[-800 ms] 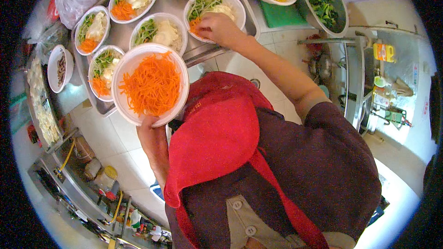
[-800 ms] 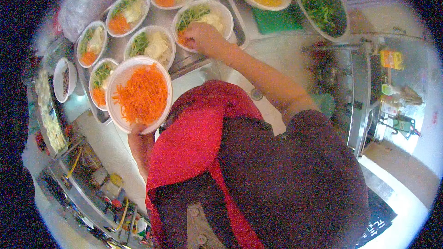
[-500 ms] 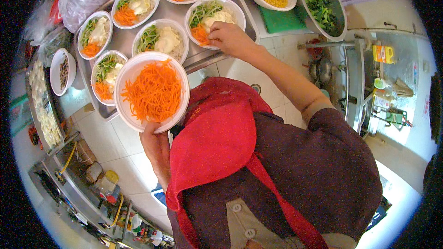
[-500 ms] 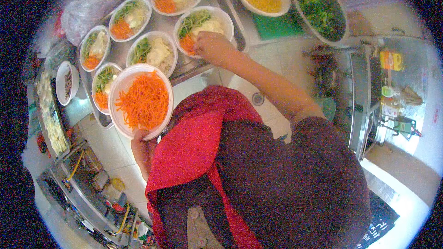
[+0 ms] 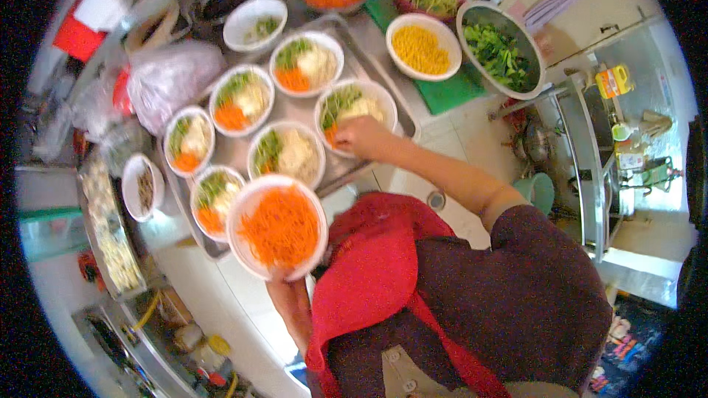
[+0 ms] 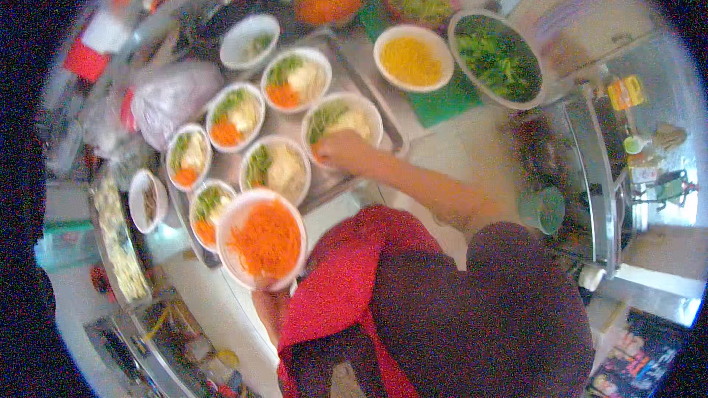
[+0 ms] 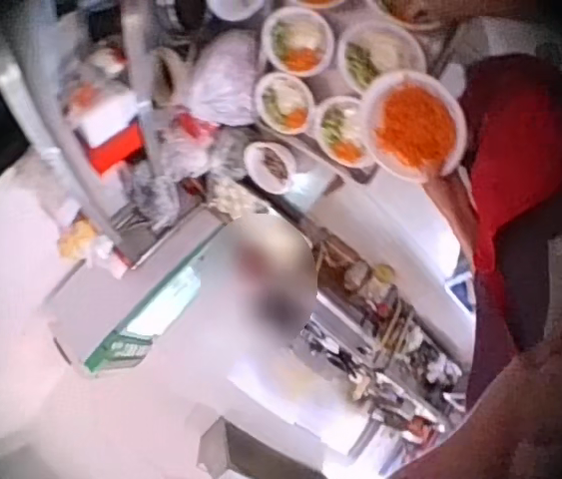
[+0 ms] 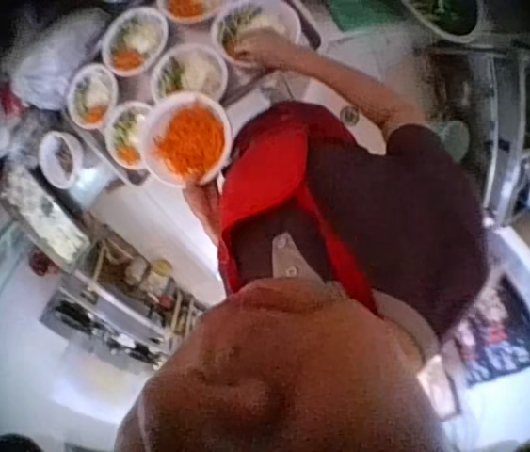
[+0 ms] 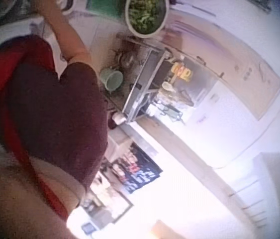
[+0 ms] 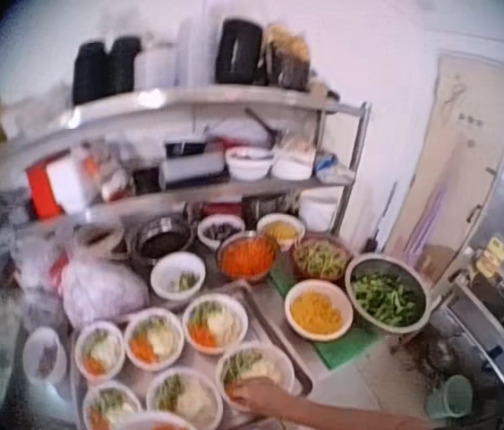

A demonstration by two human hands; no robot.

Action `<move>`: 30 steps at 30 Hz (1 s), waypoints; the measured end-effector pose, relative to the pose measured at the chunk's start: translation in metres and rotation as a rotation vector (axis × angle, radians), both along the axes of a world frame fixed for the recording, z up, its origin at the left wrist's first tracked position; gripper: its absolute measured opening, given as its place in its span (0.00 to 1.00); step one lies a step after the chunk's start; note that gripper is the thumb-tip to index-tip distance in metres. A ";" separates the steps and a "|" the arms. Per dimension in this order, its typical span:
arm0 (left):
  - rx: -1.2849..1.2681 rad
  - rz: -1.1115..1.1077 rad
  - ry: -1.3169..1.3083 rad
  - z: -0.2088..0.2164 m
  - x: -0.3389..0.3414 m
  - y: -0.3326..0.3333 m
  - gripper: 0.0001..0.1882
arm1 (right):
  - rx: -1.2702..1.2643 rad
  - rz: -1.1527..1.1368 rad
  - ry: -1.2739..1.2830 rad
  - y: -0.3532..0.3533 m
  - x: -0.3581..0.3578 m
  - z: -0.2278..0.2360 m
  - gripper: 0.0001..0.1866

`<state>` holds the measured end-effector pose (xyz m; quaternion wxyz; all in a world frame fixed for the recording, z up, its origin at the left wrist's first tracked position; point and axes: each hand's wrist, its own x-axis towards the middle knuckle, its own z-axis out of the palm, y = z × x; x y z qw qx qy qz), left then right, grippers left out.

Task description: The person assembles multiple food bowls by adding shredded carrots, sliced mushrooms, chopped green onions, and corn kernels to each bowl. They then place red lids on the bowls to complete the assembly.

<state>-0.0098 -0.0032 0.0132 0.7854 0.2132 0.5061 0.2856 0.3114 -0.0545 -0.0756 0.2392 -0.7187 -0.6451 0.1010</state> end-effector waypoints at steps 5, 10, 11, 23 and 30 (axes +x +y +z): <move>0.028 -0.041 -0.124 -0.015 -0.004 0.011 0.35 | 0.086 -0.253 0.018 0.019 -0.003 0.013 0.09; 0.043 -0.068 -0.105 -0.011 0.000 0.012 0.34 | 0.091 -0.375 0.048 0.017 -0.005 0.011 0.11; 0.059 -0.076 -0.113 -0.005 0.005 0.011 0.34 | -0.003 -0.331 0.030 0.017 -0.002 0.001 0.12; 0.076 0.024 -0.010 -0.002 0.002 0.006 0.34 | 0.037 -0.312 0.242 -0.024 0.044 0.025 0.08; 0.050 0.070 -0.016 -0.007 0.004 0.004 0.34 | -0.179 -0.027 0.030 -0.012 0.024 0.010 0.06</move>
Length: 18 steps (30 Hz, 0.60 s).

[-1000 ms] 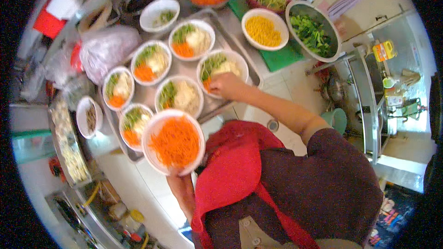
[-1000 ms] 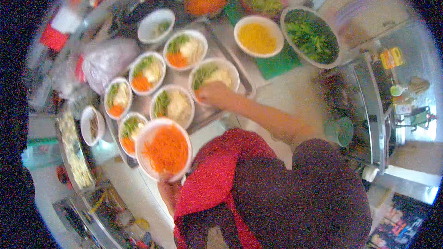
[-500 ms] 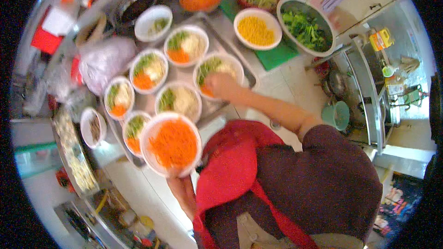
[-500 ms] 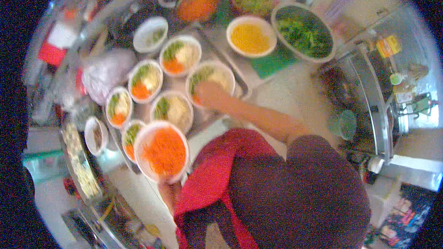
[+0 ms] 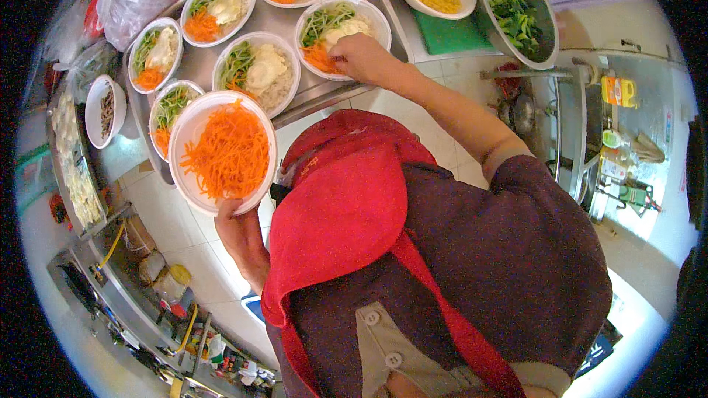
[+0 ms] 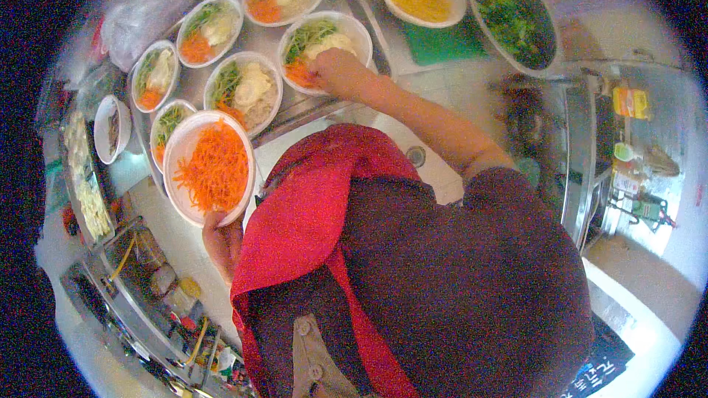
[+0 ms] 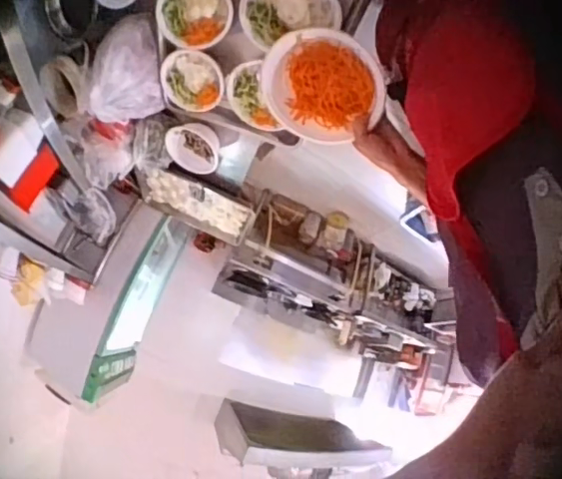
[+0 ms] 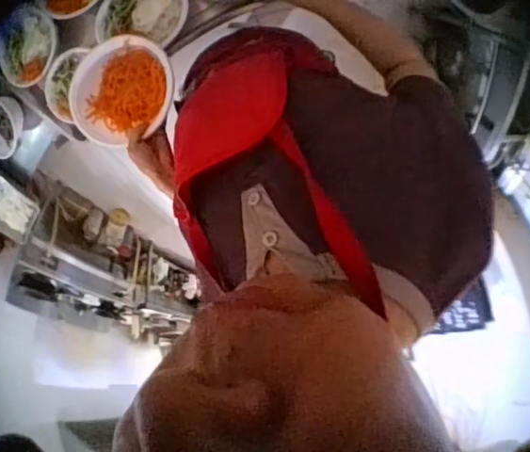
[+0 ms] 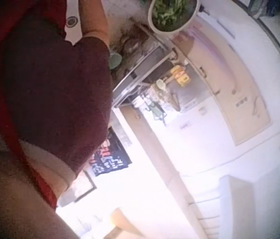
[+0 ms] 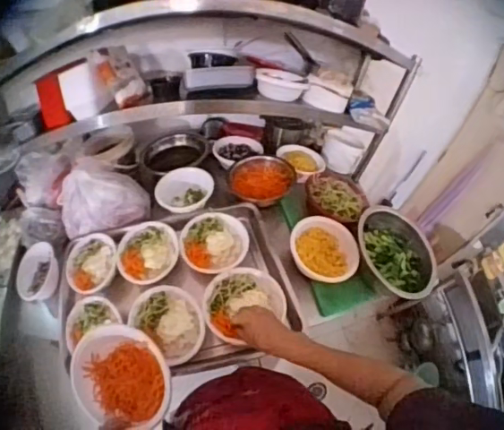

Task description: The person assembles multiple food bowls by adding shredded carrots, sliced mushrooms, chopped green onions, and corn kernels to each bowl. They then place red lids on the bowls to complete the assembly.

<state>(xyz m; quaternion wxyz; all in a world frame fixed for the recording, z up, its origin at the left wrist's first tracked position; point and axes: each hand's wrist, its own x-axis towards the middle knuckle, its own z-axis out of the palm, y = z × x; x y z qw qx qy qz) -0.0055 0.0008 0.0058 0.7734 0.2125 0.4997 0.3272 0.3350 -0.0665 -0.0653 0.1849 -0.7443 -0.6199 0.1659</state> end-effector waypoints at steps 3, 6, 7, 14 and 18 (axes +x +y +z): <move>0.009 0.041 -0.014 -0.002 0.008 -0.003 0.35 | 0.087 -0.079 -0.008 0.014 0.009 0.005 0.06; 0.003 0.089 -0.022 0.000 0.018 -0.005 0.35 | 0.171 -0.040 0.048 0.034 0.015 -0.002 0.09; 0.005 0.106 -0.013 0.002 0.020 -0.006 0.35 | 0.170 -0.014 0.066 0.043 0.014 -0.004 0.09; -0.010 0.222 0.036 0.006 0.023 -0.011 0.36 | 0.100 0.017 0.014 0.056 0.000 0.025 0.08; -0.015 0.199 -0.029 0.016 0.030 -0.007 0.37 | 0.264 0.042 0.332 0.080 -0.027 0.108 0.08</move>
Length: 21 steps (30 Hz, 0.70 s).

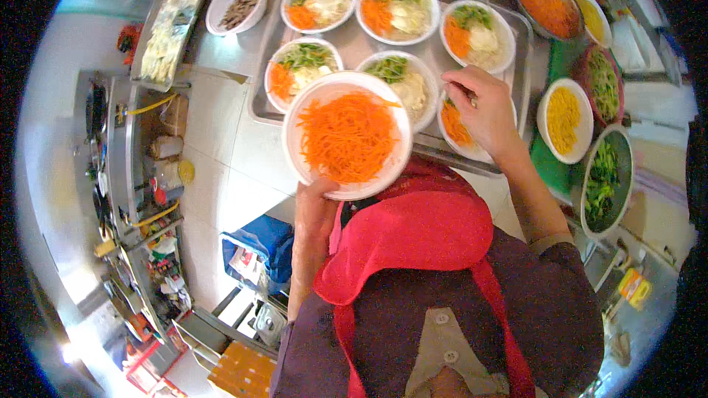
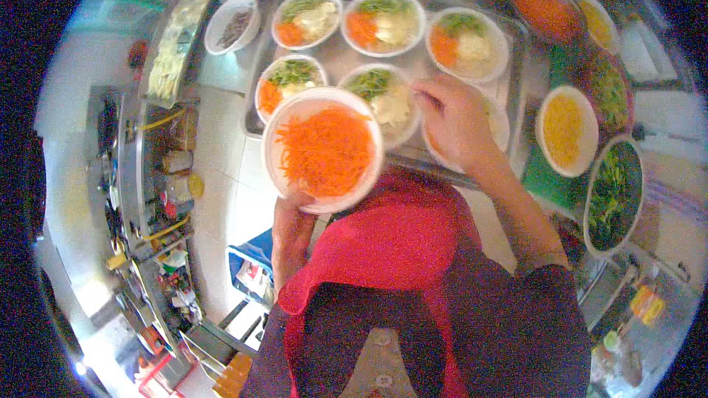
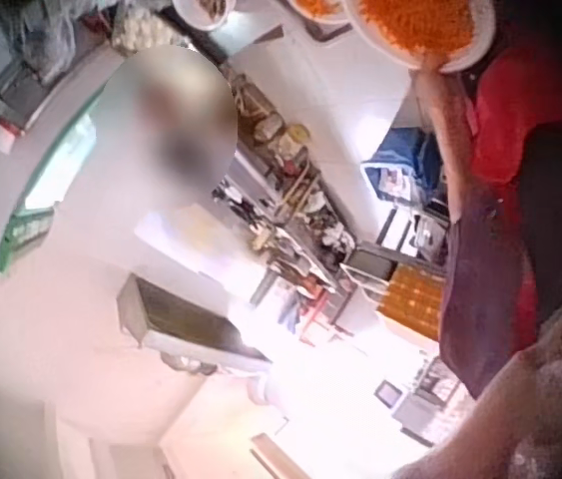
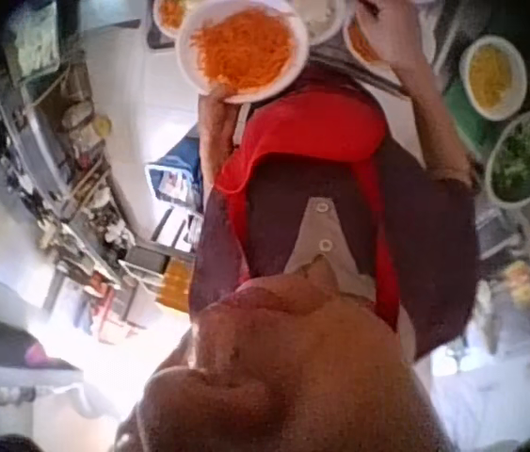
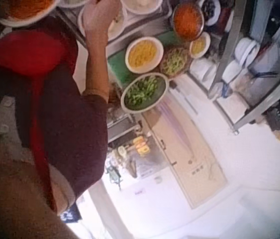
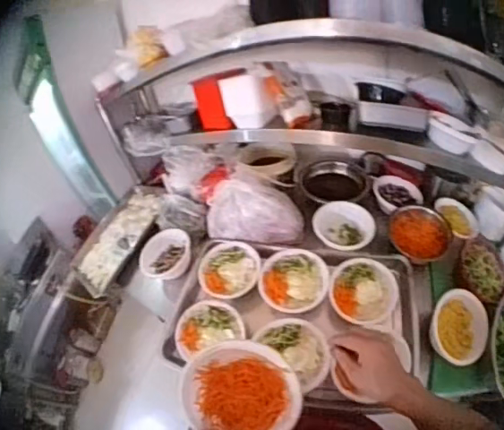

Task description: The person assembles multiple food bowls by adding shredded carrots, sliced mushrooms, chopped green onions, and corn kernels to each bowl. They then place red lids on the bowls to complete the assembly.

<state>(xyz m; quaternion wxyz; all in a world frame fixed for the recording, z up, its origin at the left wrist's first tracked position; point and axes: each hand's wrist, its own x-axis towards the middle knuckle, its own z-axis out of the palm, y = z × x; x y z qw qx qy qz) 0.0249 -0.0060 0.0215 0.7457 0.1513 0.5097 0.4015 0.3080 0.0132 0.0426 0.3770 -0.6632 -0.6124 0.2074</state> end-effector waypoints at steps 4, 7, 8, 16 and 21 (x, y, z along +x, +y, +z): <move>0.016 -0.018 -0.032 0.015 0.004 0.007 0.37 | 0.347 0.353 0.071 0.022 -0.054 0.051 0.11; 0.035 -0.052 -0.039 0.024 -0.009 0.017 0.35 | 0.275 0.663 -0.166 0.028 -0.092 0.057 0.14; 0.037 -0.046 -0.046 0.029 -0.017 0.021 0.35 | 0.257 0.692 -0.224 0.032 -0.099 0.062 0.15; 0.170 0.138 -0.070 0.010 -0.136 0.109 0.31 | 0.362 0.467 0.049 0.102 -0.168 0.069 0.16; 0.225 0.186 0.065 -0.026 -0.218 0.170 0.30 | -0.197 0.160 0.586 0.161 -0.206 0.017 0.12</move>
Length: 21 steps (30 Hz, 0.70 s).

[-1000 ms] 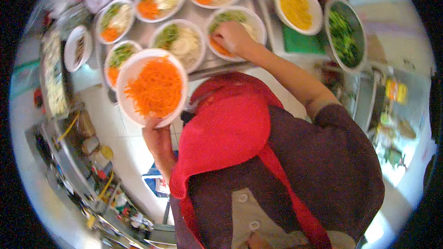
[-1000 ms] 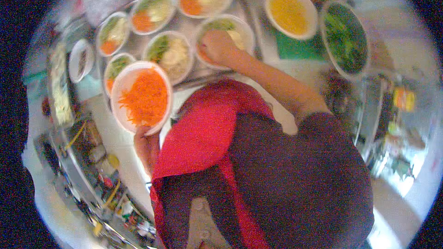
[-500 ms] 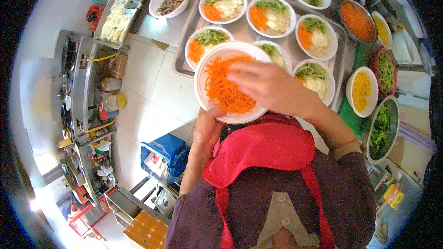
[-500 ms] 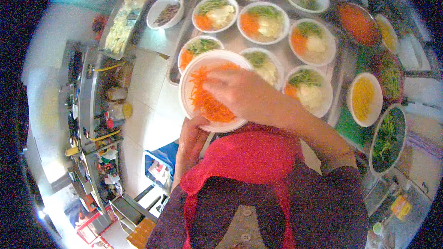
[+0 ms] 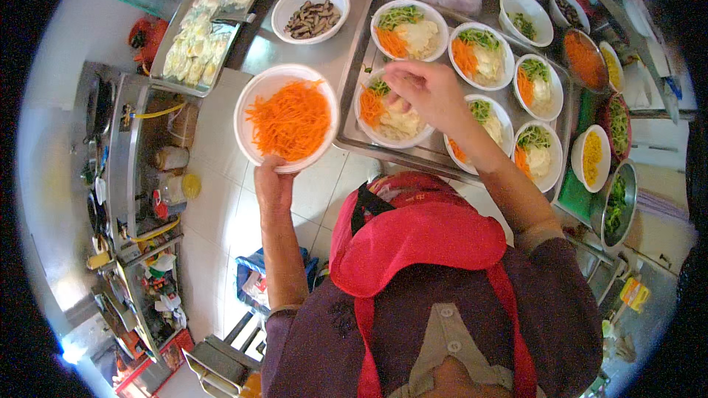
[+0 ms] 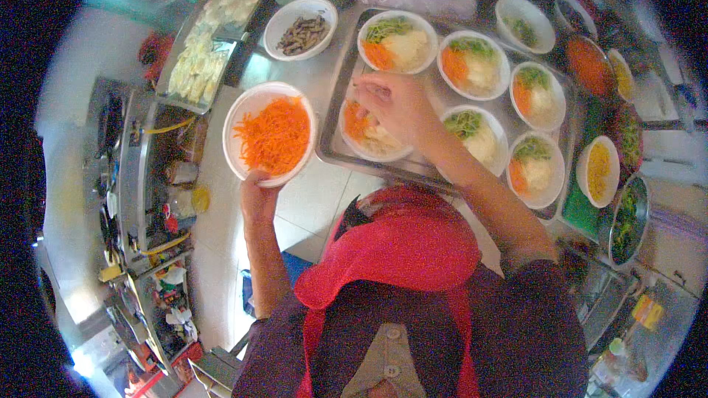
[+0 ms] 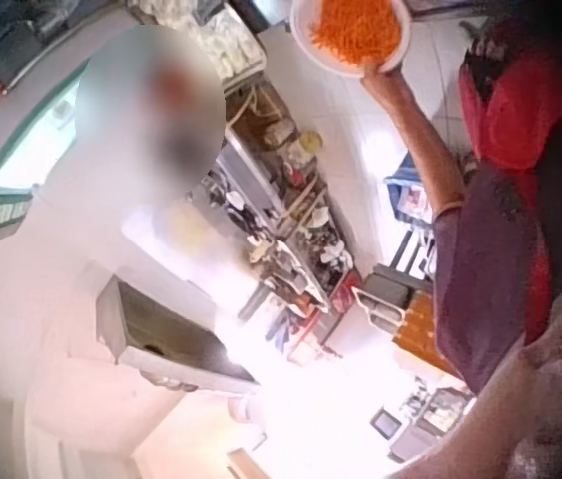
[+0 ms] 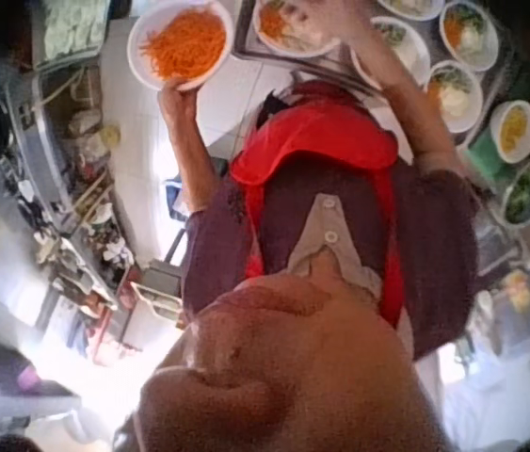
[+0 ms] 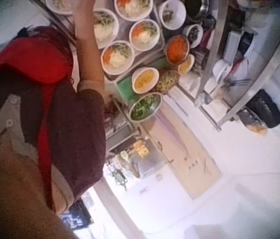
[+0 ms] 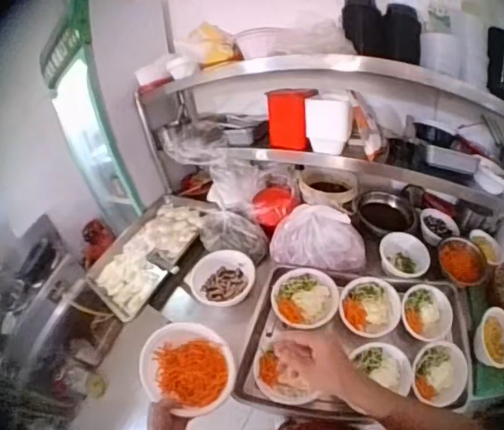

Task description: The person assembles multiple food bowls by adding shredded carrots, sliced mushrooms, chopped green onions, and corn kernels to each bowl. They then place red lids on the bowls to complete the assembly.

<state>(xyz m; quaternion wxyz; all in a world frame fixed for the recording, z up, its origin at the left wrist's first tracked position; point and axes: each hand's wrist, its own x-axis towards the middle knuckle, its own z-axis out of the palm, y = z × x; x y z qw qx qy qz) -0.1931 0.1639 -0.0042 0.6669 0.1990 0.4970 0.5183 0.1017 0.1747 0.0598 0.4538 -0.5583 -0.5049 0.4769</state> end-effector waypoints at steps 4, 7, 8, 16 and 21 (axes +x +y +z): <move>-0.007 -0.011 -0.017 -0.020 -0.031 0.033 0.30 | -0.271 0.012 0.267 0.084 -0.026 -0.071 0.15; -0.043 -0.004 0.001 -0.027 -0.040 0.048 0.31 | -0.441 -0.084 0.580 0.137 -0.056 -0.094 0.17; -0.055 -0.006 0.007 -0.028 -0.041 0.052 0.31 | -0.466 -0.132 0.696 0.153 -0.065 -0.099 0.18; -0.067 -0.033 -0.056 -0.052 -0.051 0.084 0.31 | -0.384 -0.452 0.741 0.217 -0.101 -0.140 0.16; -0.059 -0.095 -0.140 -0.058 -0.041 0.124 0.28 | -0.176 -0.354 0.607 0.184 -0.068 -0.090 0.13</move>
